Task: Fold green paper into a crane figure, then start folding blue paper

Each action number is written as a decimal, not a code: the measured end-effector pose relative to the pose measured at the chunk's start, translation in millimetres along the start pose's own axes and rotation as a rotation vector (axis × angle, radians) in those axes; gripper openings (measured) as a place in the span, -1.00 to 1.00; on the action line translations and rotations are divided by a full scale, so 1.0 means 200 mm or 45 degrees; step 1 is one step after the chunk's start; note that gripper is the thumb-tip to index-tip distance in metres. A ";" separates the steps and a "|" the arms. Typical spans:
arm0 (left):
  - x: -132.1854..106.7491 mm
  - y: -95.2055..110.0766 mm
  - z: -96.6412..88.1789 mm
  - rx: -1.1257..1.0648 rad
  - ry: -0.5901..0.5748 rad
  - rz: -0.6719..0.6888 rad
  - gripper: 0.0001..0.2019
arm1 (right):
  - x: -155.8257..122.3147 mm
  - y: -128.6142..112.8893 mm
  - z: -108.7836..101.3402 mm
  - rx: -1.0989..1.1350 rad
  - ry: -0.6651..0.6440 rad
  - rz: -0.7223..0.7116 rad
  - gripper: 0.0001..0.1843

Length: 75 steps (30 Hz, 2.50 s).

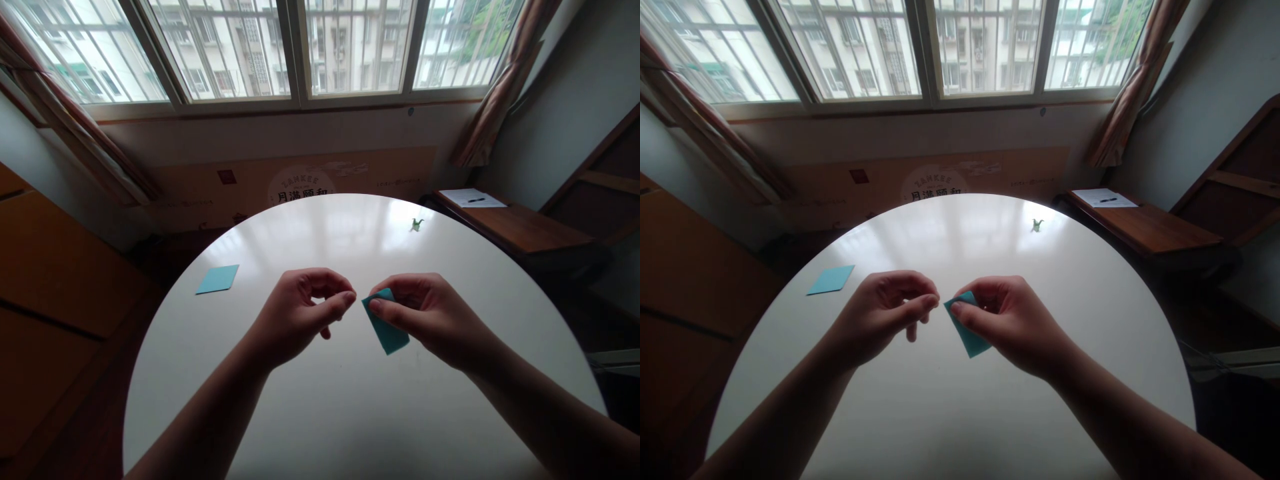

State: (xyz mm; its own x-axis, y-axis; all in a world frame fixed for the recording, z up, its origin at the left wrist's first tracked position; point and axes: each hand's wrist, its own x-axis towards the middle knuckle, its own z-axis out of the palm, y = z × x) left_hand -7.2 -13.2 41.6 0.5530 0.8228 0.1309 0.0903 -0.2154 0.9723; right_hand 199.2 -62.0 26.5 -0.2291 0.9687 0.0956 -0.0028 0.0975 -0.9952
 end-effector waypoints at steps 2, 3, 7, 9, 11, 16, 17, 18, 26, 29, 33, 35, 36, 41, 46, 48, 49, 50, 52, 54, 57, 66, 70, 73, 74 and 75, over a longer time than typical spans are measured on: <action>0.00 0.00 -0.01 -0.005 0.023 0.011 -0.92 | 0.00 0.00 0.00 0.002 -0.003 0.006 -0.82; 0.00 0.00 -0.01 -0.007 0.033 0.015 -0.92 | 0.00 0.00 0.00 0.004 -0.005 0.010 -0.82; 0.00 0.01 -0.01 0.069 0.064 0.064 -0.90 | 0.00 0.00 0.00 0.024 0.002 0.023 -0.80; -0.01 0.02 -0.01 0.209 0.092 0.157 -0.92 | 0.00 0.00 0.00 0.037 0.001 0.027 -0.80; -0.02 0.03 -0.01 0.397 0.112 0.327 -0.97 | 0.00 0.00 0.00 0.042 0.003 0.028 -0.81; -0.04 0.05 -0.01 0.644 0.115 0.641 -0.94 | 0.00 0.00 -0.01 0.049 -0.022 0.027 -0.84; -0.04 0.05 0.00 0.639 0.120 0.638 -0.95 | 0.00 0.00 -0.01 0.055 -0.028 0.032 -0.84; -0.04 0.05 0.00 0.618 0.122 0.613 -0.97 | 0.00 0.00 -0.01 0.058 -0.027 0.038 -0.85; -0.03 0.03 0.03 0.290 0.022 0.174 -0.93 | -0.01 0.00 0.00 -0.010 0.002 0.015 -0.83; -0.02 0.03 0.04 0.231 0.009 0.141 -0.94 | -0.01 0.00 0.00 -0.013 -0.011 0.014 -0.82; -0.01 0.02 0.05 0.164 -0.022 0.116 -0.95 | -0.01 0.00 0.01 -0.008 -0.019 0.012 -0.80; -0.01 0.01 0.05 0.126 -0.050 0.086 -0.94 | -0.01 -0.01 0.01 -0.015 -0.017 0.013 -0.80; 0.00 0.01 0.04 0.109 -0.062 0.070 -0.94 | -0.01 -0.01 0.01 -0.021 -0.015 0.012 -0.80; 0.00 0.00 0.04 0.033 -0.093 0.022 -0.92 | -0.01 -0.01 0.00 -0.017 -0.028 0.014 -0.79; 0.01 -0.01 0.03 -0.016 -0.102 0.003 -0.92 | -0.01 -0.01 -0.01 0.008 -0.033 0.036 -0.76; 0.01 -0.01 0.03 0.004 -0.094 0.021 -0.91 | -0.01 0.00 -0.01 0.017 -0.032 0.035 -0.76; 0.00 -0.01 0.03 0.034 -0.085 0.044 -0.91 | -0.01 0.00 -0.01 0.024 -0.031 0.034 -0.77; 0.00 0.00 0.02 0.084 -0.065 0.086 -0.90 | -0.01 0.00 -0.01 0.033 -0.029 0.032 -0.78; -0.01 0.01 0.01 0.256 -0.001 0.244 -0.93 | -0.01 0.00 -0.01 0.052 -0.026 0.028 -0.80; -0.03 0.03 0.00 0.500 0.066 0.479 -0.95 | -0.01 0.01 -0.02 0.060 -0.028 0.025 -0.80; -0.05 0.04 -0.01 0.832 0.111 0.763 -0.84 | -0.01 0.01 -0.02 0.053 -0.036 0.029 -0.80; -0.05 0.04 -0.01 1.058 0.021 0.904 -0.86 | 0.00 0.00 0.00 0.035 -0.044 0.110 -0.77; -0.05 0.04 -0.01 1.065 0.005 0.904 -0.86 | 0.00 0.00 -0.01 0.040 -0.082 0.122 -0.80; -0.05 0.04 -0.01 1.044 -0.011 0.904 -0.86 | 0.00 0.00 -0.02 0.034 -0.104 0.127 -0.81; -0.05 0.04 -0.01 1.041 -0.013 0.903 -0.86 | 0.00 0.00 -0.02 0.027 -0.106 0.130 -0.81; -0.05 0.04 -0.01 1.039 -0.014 0.905 -0.86 | 0.00 0.00 -0.02 0.021 -0.104 0.133 -0.81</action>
State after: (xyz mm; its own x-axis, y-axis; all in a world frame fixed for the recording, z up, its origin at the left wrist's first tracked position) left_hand -13.4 -21.5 48.2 0.7033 0.3675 0.6085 0.2682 -0.9299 0.2517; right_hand 203.5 -61.6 26.0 -0.3078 0.9514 -0.0099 0.0091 -0.0074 -0.9999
